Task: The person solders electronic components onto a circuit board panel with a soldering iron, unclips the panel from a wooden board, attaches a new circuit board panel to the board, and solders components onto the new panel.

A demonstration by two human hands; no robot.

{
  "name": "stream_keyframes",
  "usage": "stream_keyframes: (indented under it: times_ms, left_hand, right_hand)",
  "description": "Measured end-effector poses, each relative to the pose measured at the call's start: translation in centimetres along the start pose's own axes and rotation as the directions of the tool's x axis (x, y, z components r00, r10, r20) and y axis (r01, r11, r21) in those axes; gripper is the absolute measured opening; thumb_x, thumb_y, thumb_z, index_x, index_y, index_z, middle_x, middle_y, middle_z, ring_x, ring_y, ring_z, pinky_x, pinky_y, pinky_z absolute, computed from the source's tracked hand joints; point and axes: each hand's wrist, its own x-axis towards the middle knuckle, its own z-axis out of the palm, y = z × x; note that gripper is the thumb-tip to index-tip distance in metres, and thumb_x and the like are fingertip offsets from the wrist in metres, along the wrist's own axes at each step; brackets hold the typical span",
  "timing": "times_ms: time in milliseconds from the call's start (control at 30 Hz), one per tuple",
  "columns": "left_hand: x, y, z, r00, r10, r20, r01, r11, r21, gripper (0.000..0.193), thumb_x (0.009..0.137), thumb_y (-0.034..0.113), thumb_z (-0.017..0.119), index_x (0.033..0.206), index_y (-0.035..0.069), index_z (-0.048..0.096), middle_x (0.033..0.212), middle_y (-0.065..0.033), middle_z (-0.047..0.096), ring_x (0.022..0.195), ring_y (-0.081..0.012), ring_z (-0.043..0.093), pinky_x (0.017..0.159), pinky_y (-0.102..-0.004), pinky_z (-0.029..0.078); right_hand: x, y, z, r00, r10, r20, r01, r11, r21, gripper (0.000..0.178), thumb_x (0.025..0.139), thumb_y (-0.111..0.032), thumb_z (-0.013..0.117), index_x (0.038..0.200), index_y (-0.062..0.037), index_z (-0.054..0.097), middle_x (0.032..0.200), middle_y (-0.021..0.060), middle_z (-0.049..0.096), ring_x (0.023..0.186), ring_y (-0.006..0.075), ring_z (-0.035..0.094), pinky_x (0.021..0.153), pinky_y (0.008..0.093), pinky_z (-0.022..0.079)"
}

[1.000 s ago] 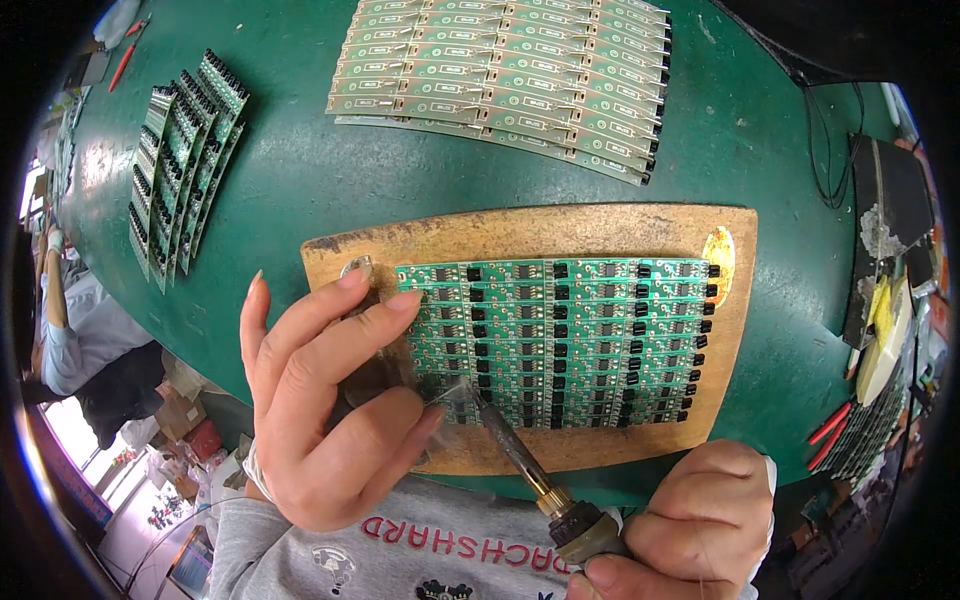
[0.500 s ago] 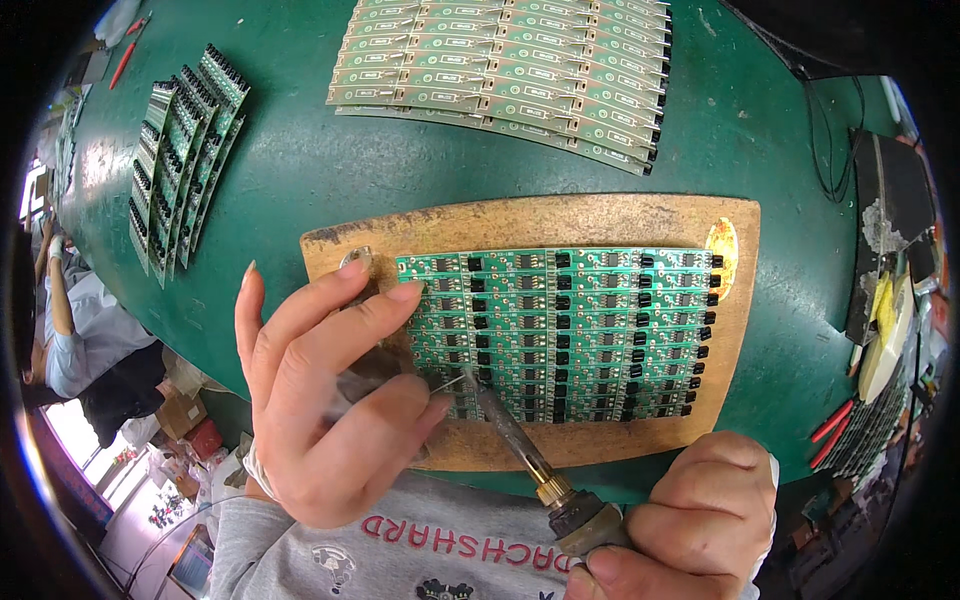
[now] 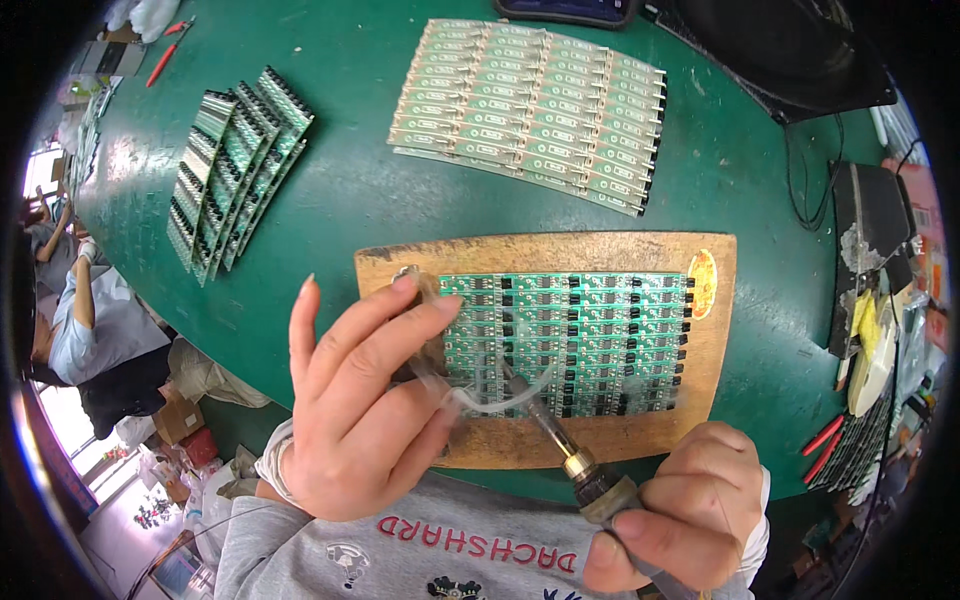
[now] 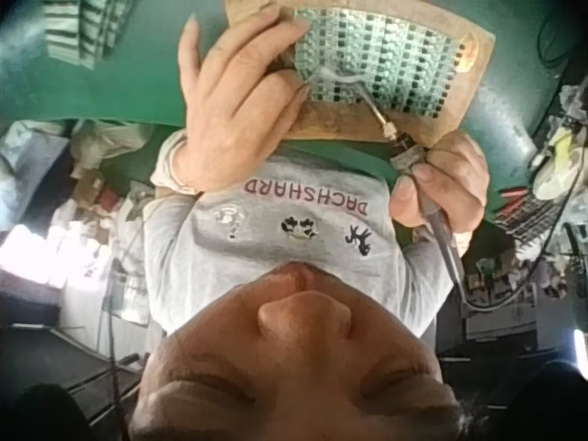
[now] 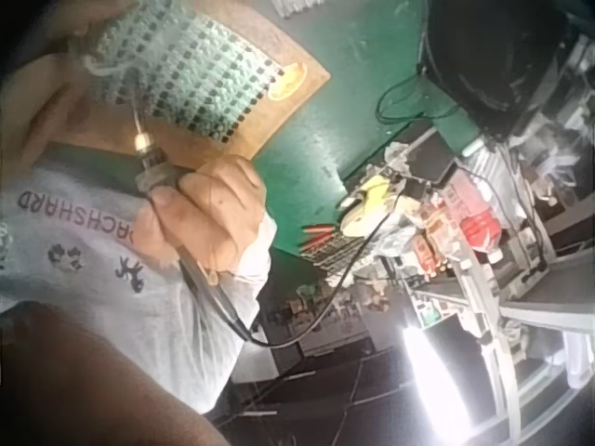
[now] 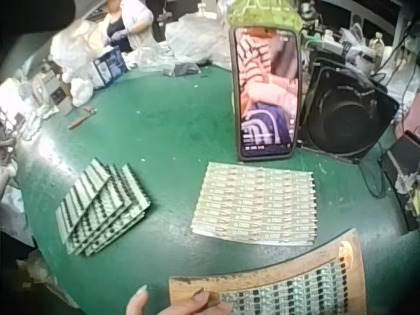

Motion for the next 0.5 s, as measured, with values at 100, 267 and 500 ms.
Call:
stream_keyframes:
  times_ms: [100, 267, 500]
  left_hand:
    - [-0.5, 0.3, -0.5, 1.000, -0.003, 0.020, 0.003, 1.000, -0.005, 0.016, 0.064, 0.006, 0.071, 0.077, 0.006, 0.061, 0.121, -0.0172, 0.061, 0.120, -0.0369, 0.054, 0.110, -0.0577, 0.015]
    - [-1.5, 1.4, -2.2, 0.995, -0.075, -0.062, 0.076, 0.997, 0.014, 0.022, 0.062, 0.009, 0.074, 0.083, 0.008, 0.070, 0.094, -0.0060, 0.064, 0.086, -0.0248, 0.061, 0.101, -0.0513, 0.032]
    - [-1.7, 1.0, 0.2, 0.988, 0.021, -0.152, -0.029, 0.998, -0.056, 0.029, 0.056, 0.010, 0.079, 0.084, 0.010, 0.071, 0.077, -0.0006, 0.059, 0.075, -0.0190, 0.057, 0.096, -0.0472, 0.036]
  right_hand:
    - [-0.3, 0.0, -0.2, 0.999, -0.013, 0.051, 0.012, 1.000, 0.005, 0.032, 0.077, -0.025, 0.070, 0.093, -0.0095, 0.046, 0.062, 0.0009, 0.043, 0.047, 0.0135, 0.038, 0.047, 0.0318, 0.029]
    - [-0.3, 0.0, 0.2, 0.998, 0.021, -0.060, -0.020, 1.000, 0.012, 0.029, 0.072, -0.018, 0.073, 0.092, -0.0097, 0.052, 0.060, 0.0003, 0.046, 0.042, 0.0122, 0.039, 0.041, 0.0282, 0.028]
    - [-0.1, -0.4, 0.0, 0.999, 0.030, -0.026, -0.030, 0.999, 0.012, 0.030, 0.072, -0.018, 0.072, 0.092, -0.0098, 0.052, 0.061, 0.0003, 0.047, 0.043, 0.0121, 0.040, 0.042, 0.0279, 0.028]
